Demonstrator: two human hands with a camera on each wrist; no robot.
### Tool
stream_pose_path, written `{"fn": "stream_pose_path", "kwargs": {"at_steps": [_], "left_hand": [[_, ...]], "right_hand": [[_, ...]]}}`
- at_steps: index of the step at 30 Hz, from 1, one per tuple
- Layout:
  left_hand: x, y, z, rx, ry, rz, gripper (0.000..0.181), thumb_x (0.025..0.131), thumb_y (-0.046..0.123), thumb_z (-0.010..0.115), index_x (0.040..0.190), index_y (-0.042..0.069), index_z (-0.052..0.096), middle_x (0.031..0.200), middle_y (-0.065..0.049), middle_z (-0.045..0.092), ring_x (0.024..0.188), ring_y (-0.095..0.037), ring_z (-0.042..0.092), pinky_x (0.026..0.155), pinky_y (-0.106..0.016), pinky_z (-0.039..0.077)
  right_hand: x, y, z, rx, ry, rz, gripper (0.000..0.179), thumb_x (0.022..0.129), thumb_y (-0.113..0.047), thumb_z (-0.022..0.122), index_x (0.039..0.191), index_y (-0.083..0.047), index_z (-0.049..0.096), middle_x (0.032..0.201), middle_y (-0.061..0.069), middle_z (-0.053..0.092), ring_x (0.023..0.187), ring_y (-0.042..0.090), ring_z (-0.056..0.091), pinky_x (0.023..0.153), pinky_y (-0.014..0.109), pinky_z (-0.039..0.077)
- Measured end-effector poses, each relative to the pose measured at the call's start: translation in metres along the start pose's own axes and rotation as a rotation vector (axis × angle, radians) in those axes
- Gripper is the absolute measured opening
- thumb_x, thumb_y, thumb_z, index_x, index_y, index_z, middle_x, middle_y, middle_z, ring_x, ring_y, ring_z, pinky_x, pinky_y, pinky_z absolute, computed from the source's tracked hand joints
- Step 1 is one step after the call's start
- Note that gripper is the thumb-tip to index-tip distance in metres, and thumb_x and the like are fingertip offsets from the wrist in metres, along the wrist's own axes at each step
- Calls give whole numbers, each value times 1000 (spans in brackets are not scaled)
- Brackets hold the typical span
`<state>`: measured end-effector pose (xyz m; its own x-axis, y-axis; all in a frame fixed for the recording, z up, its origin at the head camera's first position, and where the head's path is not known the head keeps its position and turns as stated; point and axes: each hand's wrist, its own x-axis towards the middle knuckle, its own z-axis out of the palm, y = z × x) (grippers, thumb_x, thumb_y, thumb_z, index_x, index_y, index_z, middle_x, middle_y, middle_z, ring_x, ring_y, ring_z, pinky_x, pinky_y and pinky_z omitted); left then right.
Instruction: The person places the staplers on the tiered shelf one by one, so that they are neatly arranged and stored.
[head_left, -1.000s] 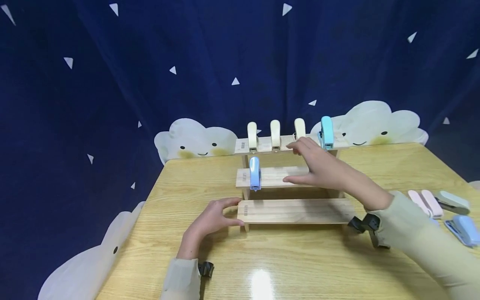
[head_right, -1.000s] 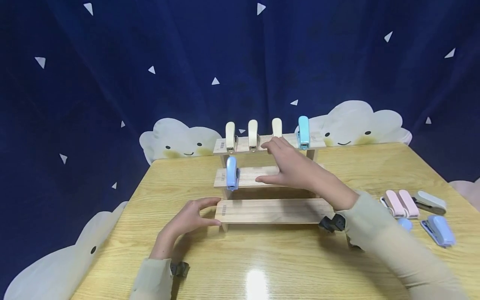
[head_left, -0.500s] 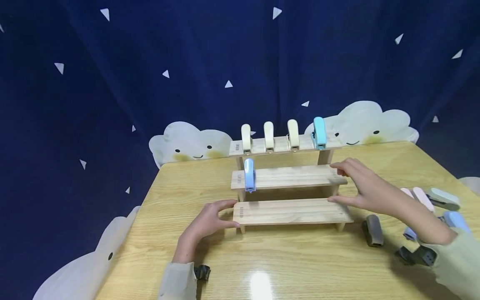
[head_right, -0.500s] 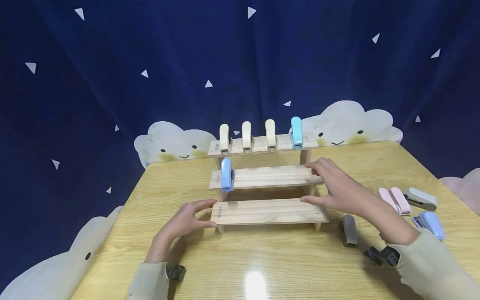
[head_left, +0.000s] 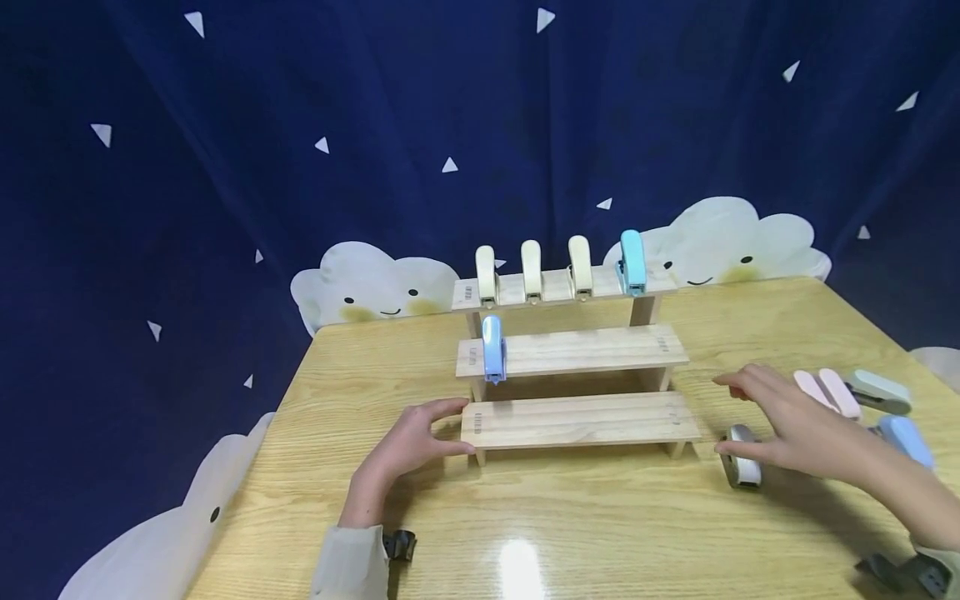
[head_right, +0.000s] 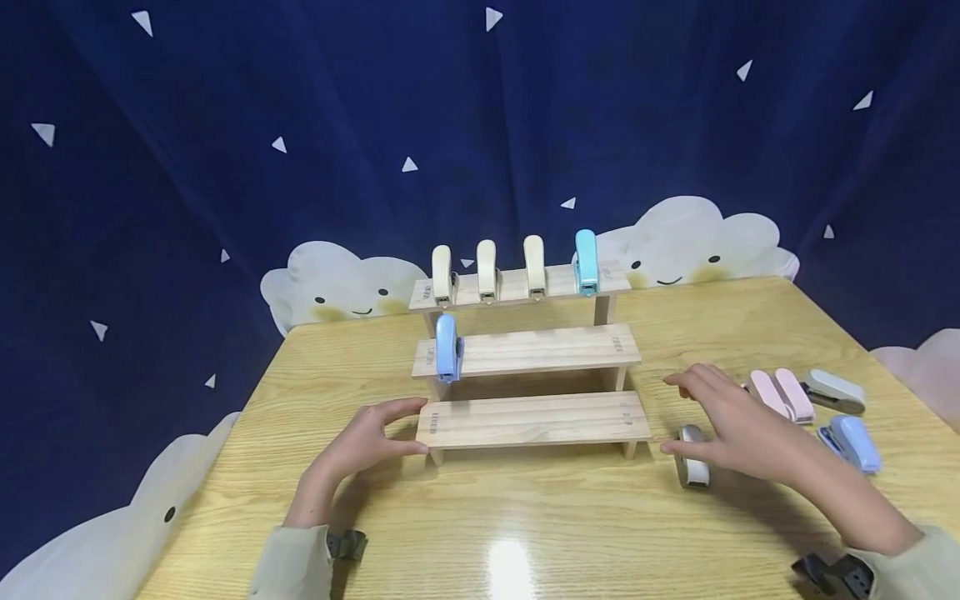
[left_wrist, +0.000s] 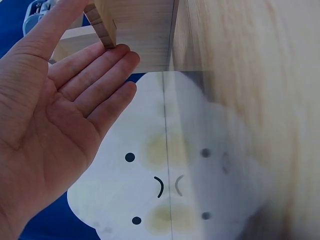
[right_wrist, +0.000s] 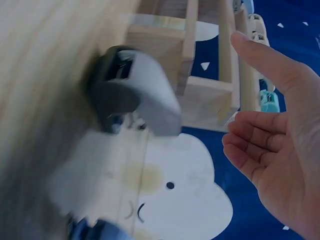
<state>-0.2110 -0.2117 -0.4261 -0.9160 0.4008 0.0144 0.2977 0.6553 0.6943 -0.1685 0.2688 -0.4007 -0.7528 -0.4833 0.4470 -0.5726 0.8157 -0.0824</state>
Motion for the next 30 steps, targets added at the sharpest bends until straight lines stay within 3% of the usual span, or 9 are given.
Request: {"fn": "stream_pose_path", "kwargs": {"at_steps": [12,22,30], "left_hand": [[1,-1,0,5,5,9,74,76,38,83,139,13,55,141,-7,59,133,-28,53,113,-47,43],[1,-1,-1,-3,1,9,74,76,38,83,139,12,55,140,-7,59,133,-28,53,114,-47,42],[2,-1,-1,1,11,14,73,75,36,84,138,13,56,139,-6,60,132,-27,55,113,-46,43]], "right_hand": [[-30,13,9,-27,-67,4,72,55,-51,91,107,-12,60,97,-5,62,88,13,59,69,33,55],[-35,18,19,-56,-42,-53,68,52,-45,93,104,-16,60,96,-11,59,87,10,59,71,26,52],[-36,19,21,-56,-28,-71,66,50,-39,94,102,-15,60,92,-12,57,83,6,56,65,27,53]]}}
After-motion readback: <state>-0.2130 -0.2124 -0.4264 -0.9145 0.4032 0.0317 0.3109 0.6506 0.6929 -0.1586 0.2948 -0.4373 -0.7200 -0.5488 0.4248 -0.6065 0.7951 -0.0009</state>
